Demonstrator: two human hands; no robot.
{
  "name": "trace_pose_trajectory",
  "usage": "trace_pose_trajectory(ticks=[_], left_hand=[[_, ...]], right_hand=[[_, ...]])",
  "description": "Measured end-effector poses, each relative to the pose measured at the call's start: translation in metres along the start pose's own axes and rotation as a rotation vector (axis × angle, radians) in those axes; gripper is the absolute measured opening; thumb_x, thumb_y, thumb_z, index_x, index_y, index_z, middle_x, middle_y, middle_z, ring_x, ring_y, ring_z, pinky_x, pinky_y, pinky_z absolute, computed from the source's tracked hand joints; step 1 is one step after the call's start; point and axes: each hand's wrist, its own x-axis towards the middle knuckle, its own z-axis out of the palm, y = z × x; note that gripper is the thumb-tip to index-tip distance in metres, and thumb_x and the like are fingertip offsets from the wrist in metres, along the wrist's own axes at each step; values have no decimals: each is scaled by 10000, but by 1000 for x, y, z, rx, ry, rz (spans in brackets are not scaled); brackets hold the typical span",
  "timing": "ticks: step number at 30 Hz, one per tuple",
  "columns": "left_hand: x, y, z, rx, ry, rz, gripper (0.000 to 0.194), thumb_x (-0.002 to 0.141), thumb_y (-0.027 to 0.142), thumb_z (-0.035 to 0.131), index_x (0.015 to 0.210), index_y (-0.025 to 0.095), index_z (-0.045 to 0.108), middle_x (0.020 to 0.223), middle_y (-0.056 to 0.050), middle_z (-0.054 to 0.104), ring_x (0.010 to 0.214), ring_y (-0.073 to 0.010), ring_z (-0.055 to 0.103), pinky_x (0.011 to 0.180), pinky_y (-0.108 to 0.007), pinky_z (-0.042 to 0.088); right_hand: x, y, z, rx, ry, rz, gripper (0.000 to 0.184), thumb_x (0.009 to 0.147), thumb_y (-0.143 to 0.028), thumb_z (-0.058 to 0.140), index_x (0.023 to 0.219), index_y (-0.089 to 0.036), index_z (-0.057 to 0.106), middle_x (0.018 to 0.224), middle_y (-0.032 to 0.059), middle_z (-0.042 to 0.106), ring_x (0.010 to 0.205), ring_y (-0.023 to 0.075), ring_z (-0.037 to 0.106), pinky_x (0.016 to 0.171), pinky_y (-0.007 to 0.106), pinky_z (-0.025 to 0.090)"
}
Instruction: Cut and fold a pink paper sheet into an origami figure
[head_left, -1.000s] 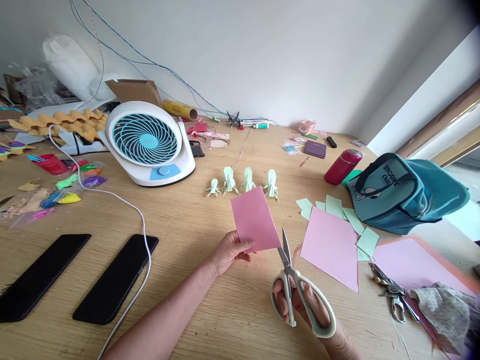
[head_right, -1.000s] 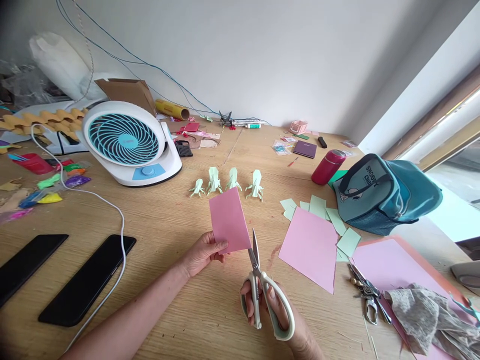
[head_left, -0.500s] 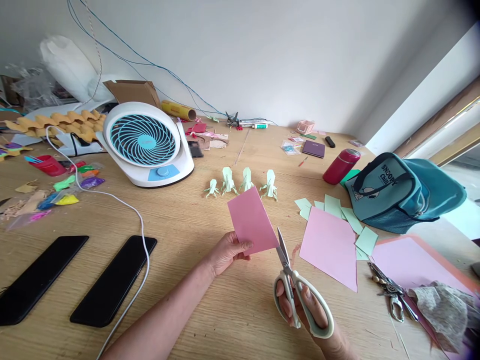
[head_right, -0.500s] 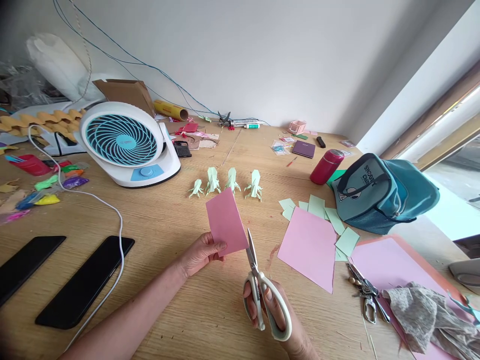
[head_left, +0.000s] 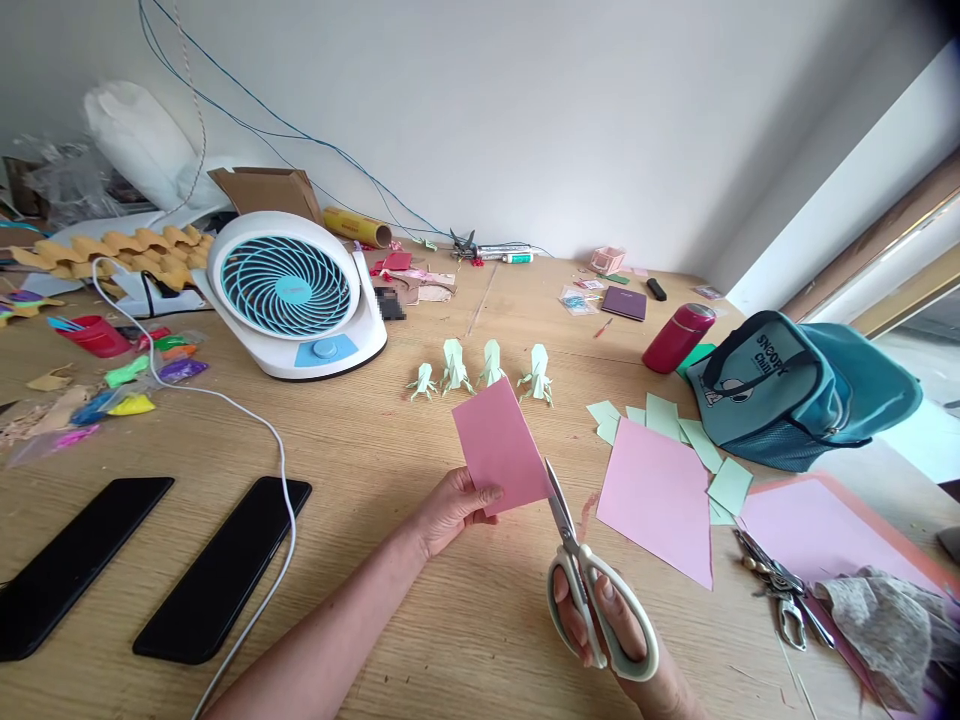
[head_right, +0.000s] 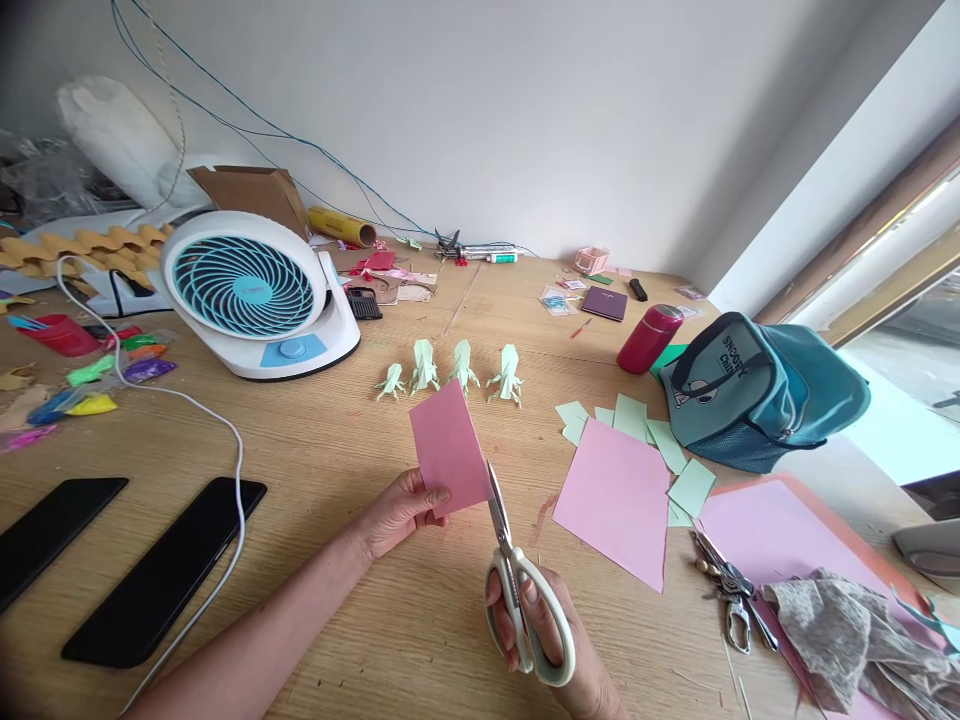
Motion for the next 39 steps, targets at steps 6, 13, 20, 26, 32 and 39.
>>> trace_pose_trajectory(ticks=[6,13,20,26,32,39], left_hand=[[1,0,-2,-29,-18,-11,386,604,321,910,917,152,759,909,-68,736,716,-127,615,642,-228,484],[1,0,-8,-165,-126,-14,406,641,234,881,1012,139,747,1044,-117,753,954,-227,693,824,-302,517],[5,3,-11,-352,-18,107,353,669,283,872,975,165,742,1010,-74,767,977,-225,708,905,-335,534],[6,4,-12,-294,19,96,338,645,273,890,918,138,744,945,-93,771,913,-226,724,850,-310,547],[4,5,-7,-246,17,80,358,626,287,902,909,120,759,972,-109,769,932,-231,718,864,-324,546],[3,4,-7,-237,-2,85,394,648,282,891,970,101,757,1038,-134,760,987,-238,705,916,-342,529]], right_hand=[[-1,6,-3,-49,-39,-13,517,931,-635,461,922,-140,612,563,-15,500,412,80,409,397,206,295],[-2,6,-3,-133,-97,-10,570,885,-699,478,909,-146,616,556,-16,503,412,83,414,405,203,299],[-4,-4,4,-229,-59,62,573,883,-705,476,909,-151,620,588,-13,506,451,95,441,446,220,340],[-2,5,-1,-156,-105,54,563,891,-689,476,913,-142,608,600,-10,511,447,87,438,437,212,348],[-3,10,-4,-132,-103,27,532,933,-636,450,1021,-136,609,683,20,548,520,109,499,487,234,399],[-2,7,-1,-159,-80,-21,497,963,-607,408,1009,-151,601,666,8,526,500,96,460,477,233,366]])
